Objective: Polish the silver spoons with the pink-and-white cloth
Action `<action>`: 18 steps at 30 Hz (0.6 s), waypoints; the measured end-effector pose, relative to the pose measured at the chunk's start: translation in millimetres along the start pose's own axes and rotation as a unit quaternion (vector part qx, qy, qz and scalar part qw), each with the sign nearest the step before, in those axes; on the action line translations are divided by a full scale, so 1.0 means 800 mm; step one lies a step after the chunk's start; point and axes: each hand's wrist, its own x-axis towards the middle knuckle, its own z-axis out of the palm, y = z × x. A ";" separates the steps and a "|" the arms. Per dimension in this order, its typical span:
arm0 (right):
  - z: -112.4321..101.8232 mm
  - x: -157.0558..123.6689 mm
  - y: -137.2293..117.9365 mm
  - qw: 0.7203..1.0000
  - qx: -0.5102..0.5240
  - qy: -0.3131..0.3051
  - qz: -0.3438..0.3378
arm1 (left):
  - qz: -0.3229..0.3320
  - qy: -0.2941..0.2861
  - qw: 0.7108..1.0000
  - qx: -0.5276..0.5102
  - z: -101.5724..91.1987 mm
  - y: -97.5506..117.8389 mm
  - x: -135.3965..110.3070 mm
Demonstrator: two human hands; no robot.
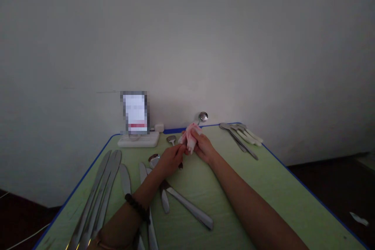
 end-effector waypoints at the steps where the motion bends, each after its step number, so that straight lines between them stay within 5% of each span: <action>1: 0.000 0.000 0.000 1.000 0.003 -0.001 0.000 | 0.000 -0.001 1.000 -0.002 0.000 0.000 0.000; 18: -0.005 0.004 -0.001 0.999 0.031 0.021 -0.005 | -0.008 -0.033 0.999 -0.016 -0.002 0.003 -0.004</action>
